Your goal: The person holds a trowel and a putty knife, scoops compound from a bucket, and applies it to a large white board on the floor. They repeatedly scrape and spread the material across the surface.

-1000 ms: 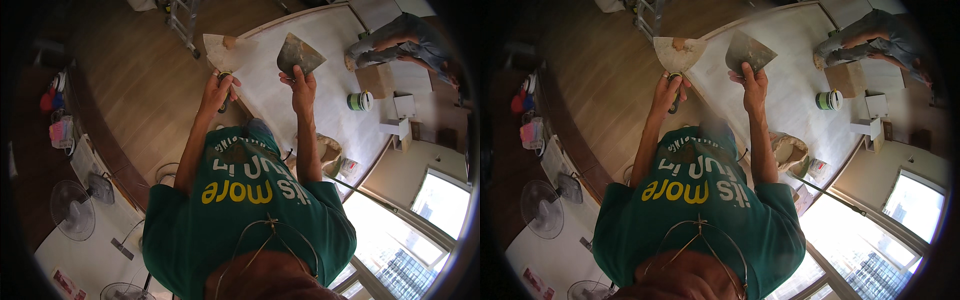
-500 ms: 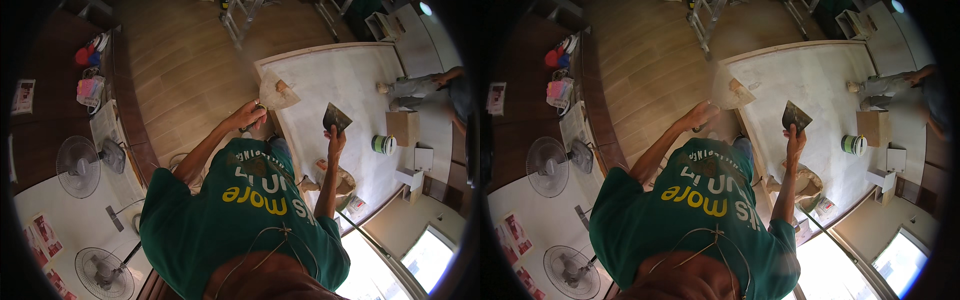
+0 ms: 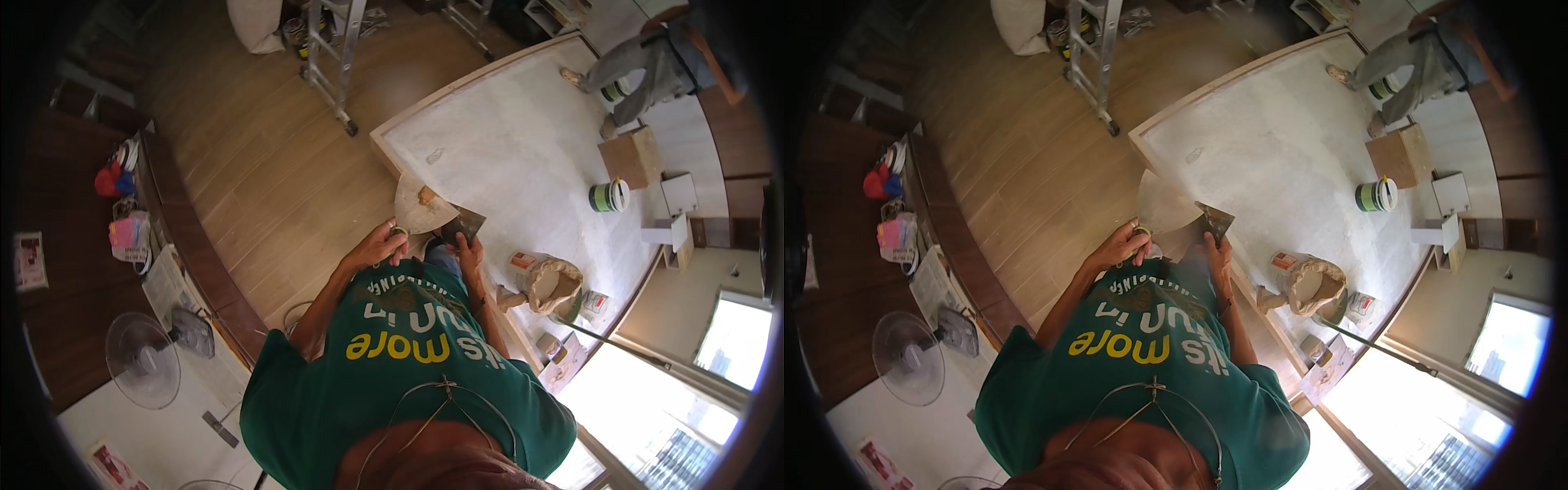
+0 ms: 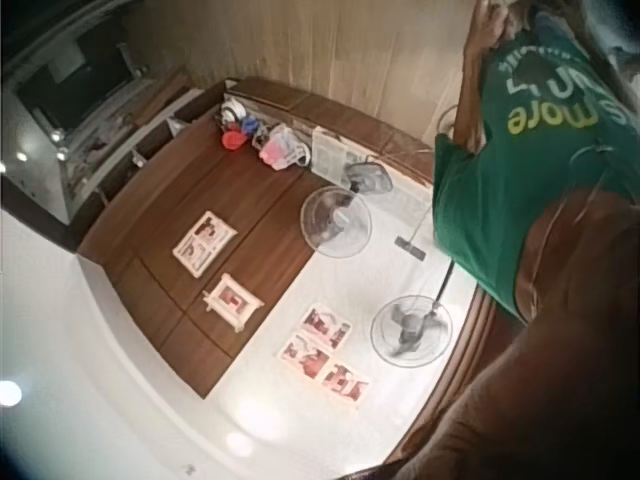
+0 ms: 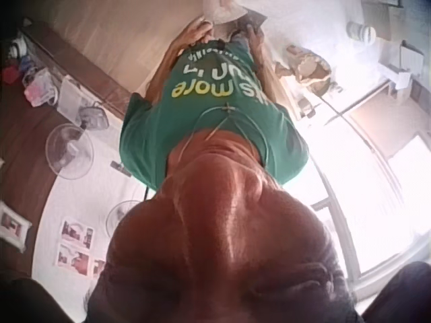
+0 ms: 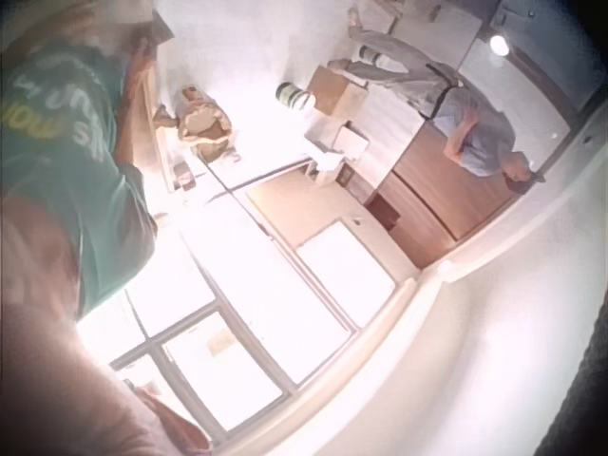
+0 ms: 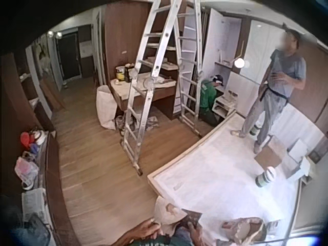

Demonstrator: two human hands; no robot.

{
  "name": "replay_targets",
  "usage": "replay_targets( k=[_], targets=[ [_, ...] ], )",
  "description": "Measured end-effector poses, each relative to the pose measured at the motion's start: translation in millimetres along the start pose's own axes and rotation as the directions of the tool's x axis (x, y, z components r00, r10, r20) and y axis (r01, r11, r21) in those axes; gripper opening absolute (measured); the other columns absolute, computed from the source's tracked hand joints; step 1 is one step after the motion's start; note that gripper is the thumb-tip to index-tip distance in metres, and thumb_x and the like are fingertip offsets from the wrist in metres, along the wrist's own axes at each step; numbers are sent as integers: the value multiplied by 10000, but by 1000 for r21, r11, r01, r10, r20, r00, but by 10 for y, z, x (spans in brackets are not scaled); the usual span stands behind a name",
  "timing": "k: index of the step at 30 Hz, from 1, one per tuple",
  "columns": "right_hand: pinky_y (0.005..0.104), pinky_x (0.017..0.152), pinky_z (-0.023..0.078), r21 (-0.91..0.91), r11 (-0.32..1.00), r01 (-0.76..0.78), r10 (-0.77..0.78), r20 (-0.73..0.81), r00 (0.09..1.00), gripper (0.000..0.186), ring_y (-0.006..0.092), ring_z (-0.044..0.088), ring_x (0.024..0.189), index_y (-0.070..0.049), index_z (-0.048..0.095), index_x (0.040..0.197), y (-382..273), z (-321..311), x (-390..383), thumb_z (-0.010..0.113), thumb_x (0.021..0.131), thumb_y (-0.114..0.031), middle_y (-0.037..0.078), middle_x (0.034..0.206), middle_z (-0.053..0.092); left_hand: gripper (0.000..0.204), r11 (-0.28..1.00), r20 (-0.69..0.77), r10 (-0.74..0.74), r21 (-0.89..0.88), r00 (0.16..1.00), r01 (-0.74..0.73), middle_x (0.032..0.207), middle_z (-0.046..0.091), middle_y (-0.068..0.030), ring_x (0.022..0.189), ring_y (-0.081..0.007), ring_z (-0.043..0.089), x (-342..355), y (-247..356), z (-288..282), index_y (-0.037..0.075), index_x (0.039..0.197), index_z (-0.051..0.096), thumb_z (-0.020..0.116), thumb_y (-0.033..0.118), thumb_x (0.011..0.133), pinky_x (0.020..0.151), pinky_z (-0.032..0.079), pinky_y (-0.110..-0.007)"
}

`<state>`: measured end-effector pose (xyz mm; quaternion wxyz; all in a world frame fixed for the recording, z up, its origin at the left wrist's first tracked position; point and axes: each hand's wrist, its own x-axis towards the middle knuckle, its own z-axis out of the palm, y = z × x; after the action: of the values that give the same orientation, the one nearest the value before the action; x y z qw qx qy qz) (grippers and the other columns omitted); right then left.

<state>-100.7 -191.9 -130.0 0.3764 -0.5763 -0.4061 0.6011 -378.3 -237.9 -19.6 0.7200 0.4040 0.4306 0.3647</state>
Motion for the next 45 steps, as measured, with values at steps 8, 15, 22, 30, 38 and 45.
replay_targets(
  k=[8, 15, 22, 30, 38, 45],
  targets=[
    [288, 621, 562, -65, 994, 87, -88, -8, 996, 350, 181, 692, 714, 22, 583, 1183, -334, -62, 72, 610, 973, -256, 116, 964, 698, 117, 997, 46, 75, 24, 996, -76, 768, 586, -42, 572, -94, 562, 141, 111, -10, 42, 1022, 442, 467, 156, 1019, 541, 474, -245],
    [277, 620, 559, -28, 996, 86, -85, 32, 996, 334, 172, 687, 692, 17, 591, 1187, -364, 41, 141, 622, 962, -227, 110, 984, 708, 121, 994, 2, 110, -26, 994, -110, 783, 586, -39, 570, -92, 562, 76, 383, 67, 54, 1010, 450, 481, 171, 1010, 537, 473, -234],
    [282, 618, 557, -63, 993, 101, -97, 59, 994, 321, 169, 688, 701, 14, 602, 1181, -283, 247, 121, 626, 956, -214, 115, 952, 716, 149, 990, 9, 131, -43, 991, -131, 797, 584, -46, 574, -90, 551, 116, 270, -13, 35, 1090, 467, 486, 161, 1013, 540, 478, -231],
    [282, 637, 548, -129, 982, 137, -147, -73, 986, 321, 156, 678, 723, 18, 596, 1162, -371, 43, -79, 647, 949, -217, 103, 939, 702, 130, 992, 111, 126, -29, 986, -124, 812, 580, -59, 576, -98, 547, 322, 409, -23, 45, 1040, 465, 497, 165, 1003, 532, 468, -242],
    [271, 645, 550, 227, 974, -24, 78, -233, 969, 349, 153, 674, 721, 4, 584, 1176, -302, -194, -287, 674, 934, -231, 99, 972, 692, 144, 987, 185, 156, -66, 970, -147, 806, 584, -57, 569, -96, 551, 679, 452, 90, 49, 1054, 467, 501, 181, 1007, 520, 453, -238],
    [274, 669, 544, 201, 977, -69, 120, -257, 959, 341, 143, 665, 752, -49, 603, 1166, -273, -212, -94, 701, 912, -255, 64, 975, 683, 168, 994, 258, 110, -49, 960, -100, 829, 595, -63, 578, -100, 559, 766, 559, 262, 55, 1112, 469, 489, 186, 1009, 541, 470, -233]
  ],
)
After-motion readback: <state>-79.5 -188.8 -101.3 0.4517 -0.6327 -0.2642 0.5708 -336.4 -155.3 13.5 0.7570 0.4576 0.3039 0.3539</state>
